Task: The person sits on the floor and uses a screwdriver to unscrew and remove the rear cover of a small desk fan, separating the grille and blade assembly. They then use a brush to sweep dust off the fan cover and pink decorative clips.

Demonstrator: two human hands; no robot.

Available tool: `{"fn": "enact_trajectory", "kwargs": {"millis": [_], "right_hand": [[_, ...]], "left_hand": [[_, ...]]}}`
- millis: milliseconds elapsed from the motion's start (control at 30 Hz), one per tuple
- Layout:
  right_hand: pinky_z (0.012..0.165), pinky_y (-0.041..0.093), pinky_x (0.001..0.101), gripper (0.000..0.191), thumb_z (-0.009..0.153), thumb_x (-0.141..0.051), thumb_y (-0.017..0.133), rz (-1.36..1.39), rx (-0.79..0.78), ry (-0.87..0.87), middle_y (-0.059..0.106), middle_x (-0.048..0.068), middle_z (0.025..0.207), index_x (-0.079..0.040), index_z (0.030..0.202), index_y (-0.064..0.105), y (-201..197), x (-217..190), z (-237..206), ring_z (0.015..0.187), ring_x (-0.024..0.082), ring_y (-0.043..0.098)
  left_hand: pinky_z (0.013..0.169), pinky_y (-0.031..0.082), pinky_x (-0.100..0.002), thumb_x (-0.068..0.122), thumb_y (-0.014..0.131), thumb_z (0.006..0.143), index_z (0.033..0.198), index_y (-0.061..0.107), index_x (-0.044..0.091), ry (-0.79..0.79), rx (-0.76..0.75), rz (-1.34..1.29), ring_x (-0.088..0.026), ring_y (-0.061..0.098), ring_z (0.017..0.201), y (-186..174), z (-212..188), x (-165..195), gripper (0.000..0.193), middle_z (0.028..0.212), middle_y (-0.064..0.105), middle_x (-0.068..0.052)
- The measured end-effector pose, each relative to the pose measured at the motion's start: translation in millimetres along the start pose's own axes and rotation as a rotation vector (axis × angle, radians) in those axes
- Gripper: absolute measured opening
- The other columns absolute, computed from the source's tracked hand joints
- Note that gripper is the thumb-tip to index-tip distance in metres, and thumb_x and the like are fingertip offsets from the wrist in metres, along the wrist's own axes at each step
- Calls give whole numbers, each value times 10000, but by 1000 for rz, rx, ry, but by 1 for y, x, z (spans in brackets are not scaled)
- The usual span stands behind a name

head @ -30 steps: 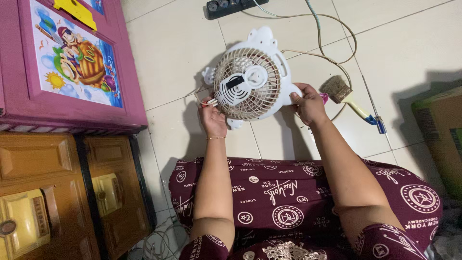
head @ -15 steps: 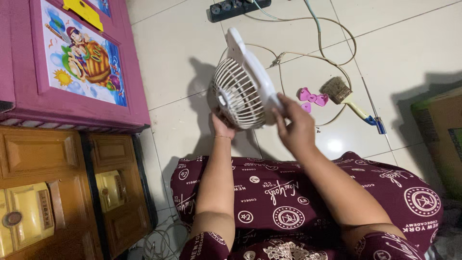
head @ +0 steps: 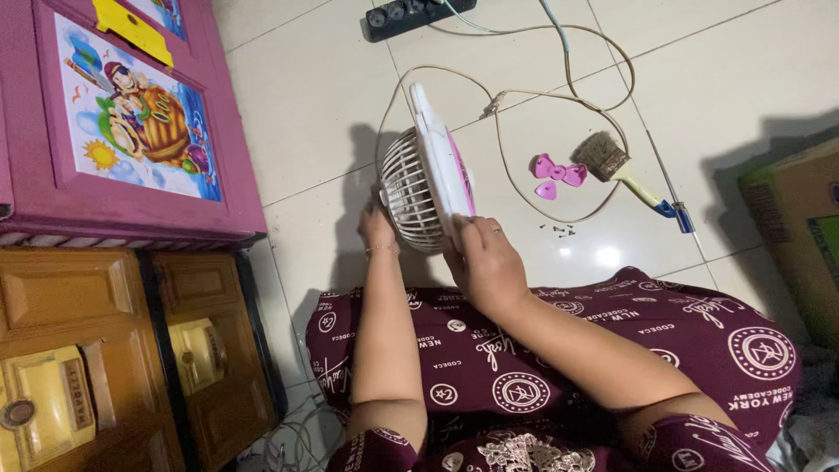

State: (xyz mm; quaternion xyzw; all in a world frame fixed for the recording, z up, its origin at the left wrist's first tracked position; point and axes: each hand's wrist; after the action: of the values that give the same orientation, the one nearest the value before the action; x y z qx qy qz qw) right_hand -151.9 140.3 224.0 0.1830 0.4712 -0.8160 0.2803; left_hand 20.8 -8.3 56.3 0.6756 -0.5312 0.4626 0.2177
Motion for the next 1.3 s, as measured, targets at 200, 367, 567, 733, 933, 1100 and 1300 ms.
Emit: {"fn": "enact_trajectory", "kwargs": {"millis": [200,367,567,733,933,1100,1300], "right_hand": [[728,546,448,254,900,-182,791,18,-146,181,645,169,925,-7,1012,644,-1,13,2,863,353,653],[878,624,368,159,975,-153,727,584,-204,469,660,92,1126,-61,1103,702,5,61,25,1026,219,707],[1115,467,445,675,754,-113,808,937,-554,369,335,72,1559,-157,1374,546,-21,87,36,1456,249,389],[1155,394,499,724,671,-159,915,764,-625,114,257,119,1623,-142,1310,576,-32,76,42,1526,344,286],[1127,459,474,676,712,-210,903,611,-577,21,320,167,1630,-124,1317,614,-33,73,41,1484,366,404],[962,586,412,691,689,-228,889,573,-603,66,357,138,1631,-151,1321,623,-36,76,42,1390,319,529],[958,610,406,688,663,-204,874,580,-605,106,364,104,1633,-167,1307,635,-38,74,43,1360,301,568]], "left_hand": [[1065,454,-431,182,755,962,1296,632,-33,1048,347,208,-340,568,1264,-6,-60,37,416,1332,617,-224],[1138,489,-400,137,722,985,1268,663,41,855,-210,-40,-280,634,1288,1,-102,62,305,1316,691,-108],[1319,346,-530,71,720,849,1197,664,76,1205,-422,170,-349,516,1465,-21,-129,76,353,1352,654,-117],[1284,236,-617,159,821,699,1190,648,134,1256,-556,322,-459,276,1550,-40,-147,80,521,1509,480,-167],[1291,265,-608,218,908,700,1263,617,178,1313,-492,422,-436,280,1562,-37,-153,72,635,1596,385,-150],[1279,227,-639,194,922,672,1254,668,199,1368,-402,565,-324,404,1523,-31,-148,60,636,1569,468,-92],[1270,211,-654,184,895,698,1271,674,211,1356,-423,590,-314,401,1529,-34,-145,56,615,1568,480,-80]]}}
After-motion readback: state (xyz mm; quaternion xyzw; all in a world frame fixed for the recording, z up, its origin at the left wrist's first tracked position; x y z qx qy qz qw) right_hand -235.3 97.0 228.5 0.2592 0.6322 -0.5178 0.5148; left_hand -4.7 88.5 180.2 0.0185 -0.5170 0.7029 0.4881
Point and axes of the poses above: each hand's wrist, its own z-axis towards the middle knuckle, its own y-axis out of the palm, x = y × z
